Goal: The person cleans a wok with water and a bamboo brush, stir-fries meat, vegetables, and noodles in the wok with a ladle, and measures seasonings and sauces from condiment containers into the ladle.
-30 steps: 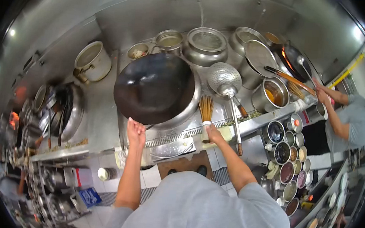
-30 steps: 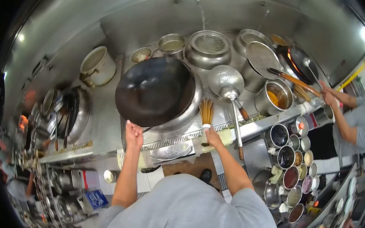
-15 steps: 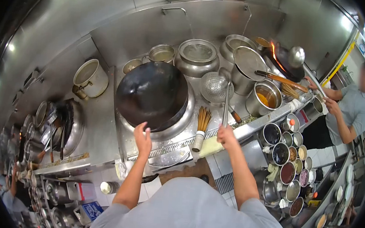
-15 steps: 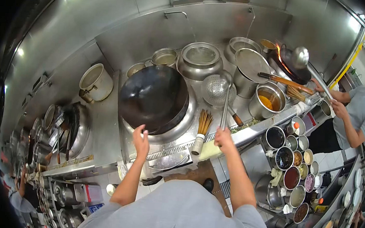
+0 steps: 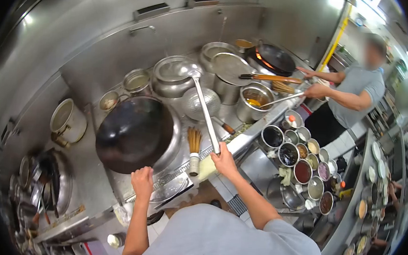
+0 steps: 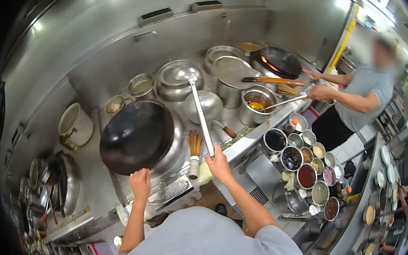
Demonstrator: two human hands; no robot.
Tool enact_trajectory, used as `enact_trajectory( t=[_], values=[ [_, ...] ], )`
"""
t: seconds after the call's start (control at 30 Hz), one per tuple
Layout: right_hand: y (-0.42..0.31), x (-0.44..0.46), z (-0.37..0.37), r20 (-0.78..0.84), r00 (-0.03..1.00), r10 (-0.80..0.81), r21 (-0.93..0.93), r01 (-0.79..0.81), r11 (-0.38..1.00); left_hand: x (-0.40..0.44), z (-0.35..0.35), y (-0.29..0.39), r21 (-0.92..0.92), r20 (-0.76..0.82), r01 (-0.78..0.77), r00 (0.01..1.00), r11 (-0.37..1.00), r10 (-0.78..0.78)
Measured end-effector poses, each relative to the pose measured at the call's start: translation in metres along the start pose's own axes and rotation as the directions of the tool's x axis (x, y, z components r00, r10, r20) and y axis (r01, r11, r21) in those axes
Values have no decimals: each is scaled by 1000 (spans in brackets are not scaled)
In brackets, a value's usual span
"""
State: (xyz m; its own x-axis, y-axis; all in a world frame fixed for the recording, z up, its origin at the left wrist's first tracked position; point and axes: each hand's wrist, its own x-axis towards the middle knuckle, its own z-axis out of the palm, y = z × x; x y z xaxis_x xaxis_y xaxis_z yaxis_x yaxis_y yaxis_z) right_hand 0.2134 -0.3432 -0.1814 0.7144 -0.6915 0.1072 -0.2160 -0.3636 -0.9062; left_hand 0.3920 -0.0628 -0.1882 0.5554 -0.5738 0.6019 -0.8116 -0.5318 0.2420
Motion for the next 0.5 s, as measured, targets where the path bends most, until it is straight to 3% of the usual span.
enact_trajectory(
  t=[0.03, 0.07, 0.13, 0.17, 0.23, 0.3, 0.43, 0.5],
  values=[
    [-10, -1, -10, 52, 995, 90, 139, -96, 986, 6, 15, -9, -7, 6, 44, 999, 999, -44],
    [-24, -7, -22, 34, 995, 93, 135, -97, 986, 9, 27, -16, -21, 31, 82, 996, 996, -82],
    [-45, -21, -42, 346, 926, 149, 561, -331, 759, 15, 53, -30, 3, 17, 62, 998, 998, -62],
    [-40, -17, -46, 303, 945, 127, 617, -295, 729, 16, 60, -34, 38, 0, 51, 999, 998, -51],
    [-48, -21, -77, 83, 965, 248, 540, -252, 803, 15, 66, -37, 0, 76, 108, 991, 994, -108],
    [-47, -26, -107, 86, 983, 164, 671, -178, 719, 14, 63, -31, -61, 66, 127, 990, 990, -123],
    [-52, -41, -184, 80, 946, 314, 542, -306, 782, 8, 47, -18, -79, -10, 180, 983, 980, -182],
    [-40, -45, -214, 100, 934, 342, 476, -347, 808, -1, 49, -20, 18, -25, 131, 991, 991, -131]
  ],
)
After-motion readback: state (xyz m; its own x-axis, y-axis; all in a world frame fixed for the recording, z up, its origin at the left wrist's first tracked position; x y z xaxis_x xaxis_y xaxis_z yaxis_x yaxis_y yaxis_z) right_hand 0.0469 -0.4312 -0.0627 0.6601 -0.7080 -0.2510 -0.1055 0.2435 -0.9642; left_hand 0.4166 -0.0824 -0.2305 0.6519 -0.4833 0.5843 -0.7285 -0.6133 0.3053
